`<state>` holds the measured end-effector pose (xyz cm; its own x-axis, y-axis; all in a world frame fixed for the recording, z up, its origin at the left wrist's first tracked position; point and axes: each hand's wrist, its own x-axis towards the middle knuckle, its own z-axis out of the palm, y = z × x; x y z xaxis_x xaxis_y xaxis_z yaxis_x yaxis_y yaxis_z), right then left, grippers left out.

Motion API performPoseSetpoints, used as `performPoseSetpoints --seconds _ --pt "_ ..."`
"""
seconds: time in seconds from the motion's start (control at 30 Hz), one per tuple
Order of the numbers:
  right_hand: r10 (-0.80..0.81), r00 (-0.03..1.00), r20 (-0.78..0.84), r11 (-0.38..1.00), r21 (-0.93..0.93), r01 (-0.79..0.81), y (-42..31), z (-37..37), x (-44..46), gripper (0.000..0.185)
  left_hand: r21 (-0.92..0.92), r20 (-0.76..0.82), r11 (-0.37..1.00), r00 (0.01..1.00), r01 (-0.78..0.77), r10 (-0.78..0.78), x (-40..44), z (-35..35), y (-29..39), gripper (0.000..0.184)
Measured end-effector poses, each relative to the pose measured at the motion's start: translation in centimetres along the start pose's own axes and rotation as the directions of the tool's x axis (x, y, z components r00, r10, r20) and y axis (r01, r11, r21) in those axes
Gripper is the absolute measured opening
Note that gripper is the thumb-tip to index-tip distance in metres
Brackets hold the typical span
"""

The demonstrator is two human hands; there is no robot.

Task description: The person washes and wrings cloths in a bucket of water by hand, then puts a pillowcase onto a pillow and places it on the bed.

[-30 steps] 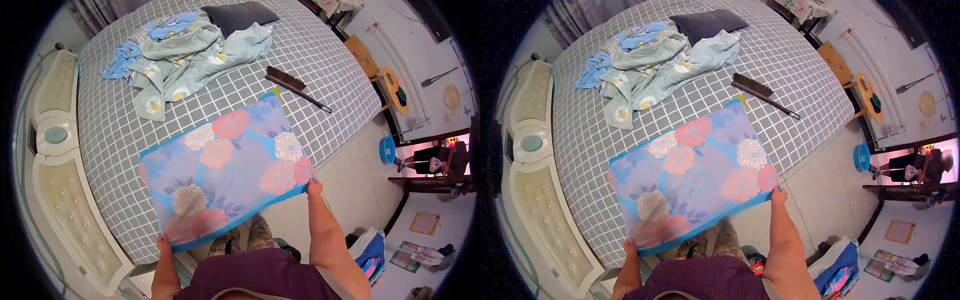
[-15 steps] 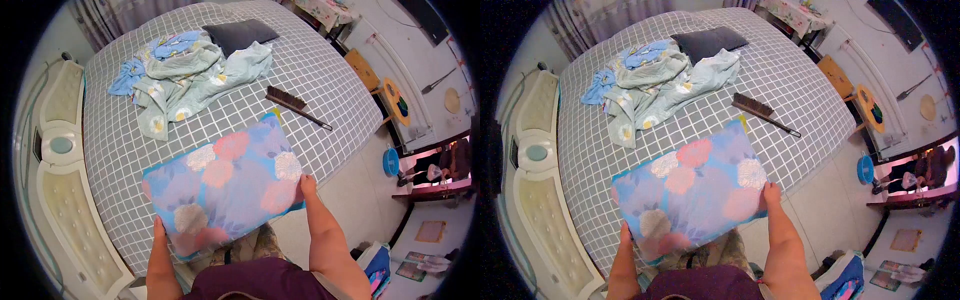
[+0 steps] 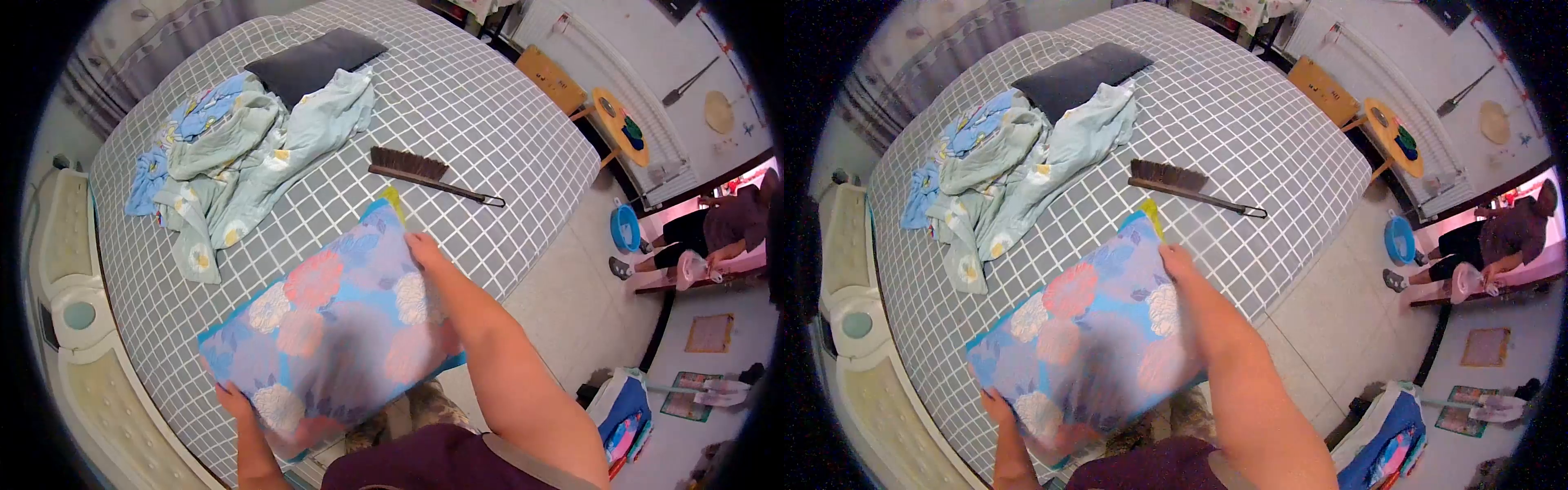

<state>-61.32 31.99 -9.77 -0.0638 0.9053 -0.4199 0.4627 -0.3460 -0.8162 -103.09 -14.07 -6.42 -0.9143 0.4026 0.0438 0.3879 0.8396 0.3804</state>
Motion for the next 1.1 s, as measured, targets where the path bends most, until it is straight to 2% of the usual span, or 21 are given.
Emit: performPoseSetpoints --seconds 0.03,0.1,0.23,0.3,0.33,0.43,0.53,0.6,0.67,0.73,0.8,0.9,1.0,1.1 --pt "-0.064 0.996 -0.062 0.995 -0.075 0.059 0.7 0.8 1.6 0.042 0.053 0.004 0.993 0.994 -0.105 0.105 -0.4 -0.3 2.8 0.048" --pt "-0.054 0.995 -0.083 0.997 -0.054 0.049 -1.2 1.2 1.9 0.041 0.156 0.028 0.936 0.949 -0.314 0.314 -1.5 -0.6 9.1 0.048" --pt "-0.104 0.993 -0.048 0.989 -0.106 0.099 -4.4 1.5 2.7 0.037 0.092 0.162 0.849 0.849 -0.52 0.502 -3.2 1.0 17.3 0.049" --pt "-0.189 0.982 -0.028 0.97 -0.159 0.183 -4.6 1.2 3.5 0.033 0.04 0.2 0.792 0.781 -0.609 0.591 -3.8 2.0 20.1 0.048" --pt "-0.231 0.973 -0.02 0.957 -0.183 0.224 -4.7 1.0 4.0 0.031 0.043 0.224 0.783 0.77 -0.621 0.598 -3.9 2.4 21.4 0.048" --pt "-0.388 0.889 -0.244 0.913 -0.233 0.334 -4.9 0.8 6.0 0.03 0.012 0.311 0.773 0.737 -0.634 0.6 -4.2 2.9 24.9 0.05" --pt "-0.344 0.833 -0.433 0.939 -0.132 0.319 -4.0 -0.3 8.1 0.032 0.023 0.376 0.744 0.696 -0.667 0.612 -4.4 2.9 27.7 0.052" --pt "-0.313 0.882 -0.353 0.935 -0.275 0.222 -4.8 -1.3 7.3 0.025 0.04 0.382 0.712 0.669 -0.701 0.638 -4.3 4.2 27.8 0.052" --pt "-0.355 0.839 -0.413 0.902 -0.387 0.191 -6.1 -0.9 5.0 0.026 0.067 0.387 0.71 0.674 -0.701 0.63 -4.1 5.1 27.3 0.052" --pt "-0.494 0.846 -0.198 0.785 -0.521 0.336 -8.3 -0.2 1.1 0.038 0.069 0.394 0.722 0.684 -0.688 0.614 -3.9 5.9 27.6 0.054" --pt "-0.638 0.77 0.023 0.578 -0.646 0.499 -8.4 1.5 -3.6 0.045 0.054 0.391 0.731 0.688 -0.68 0.611 -3.8 6.0 28.2 0.054" --pt "-0.567 0.801 0.19 0.532 -0.659 0.532 -6.1 2.4 -5.2 0.05 0.04 0.399 0.733 0.683 -0.679 0.611 -3.7 5.6 29.1 0.054" --pt "-0.515 0.849 0.115 0.595 -0.665 0.451 -5.7 3.1 -4.5 0.052 0.04 0.374 0.733 0.691 -0.679 0.619 -3.1 5.7 29.5 0.052" --pt "-0.536 0.839 0.092 0.645 -0.598 0.477 -5.3 3.5 -3.7 0.053 0.064 0.349 0.745 0.714 -0.664 0.607 -2.4 6.5 29.3 0.052"
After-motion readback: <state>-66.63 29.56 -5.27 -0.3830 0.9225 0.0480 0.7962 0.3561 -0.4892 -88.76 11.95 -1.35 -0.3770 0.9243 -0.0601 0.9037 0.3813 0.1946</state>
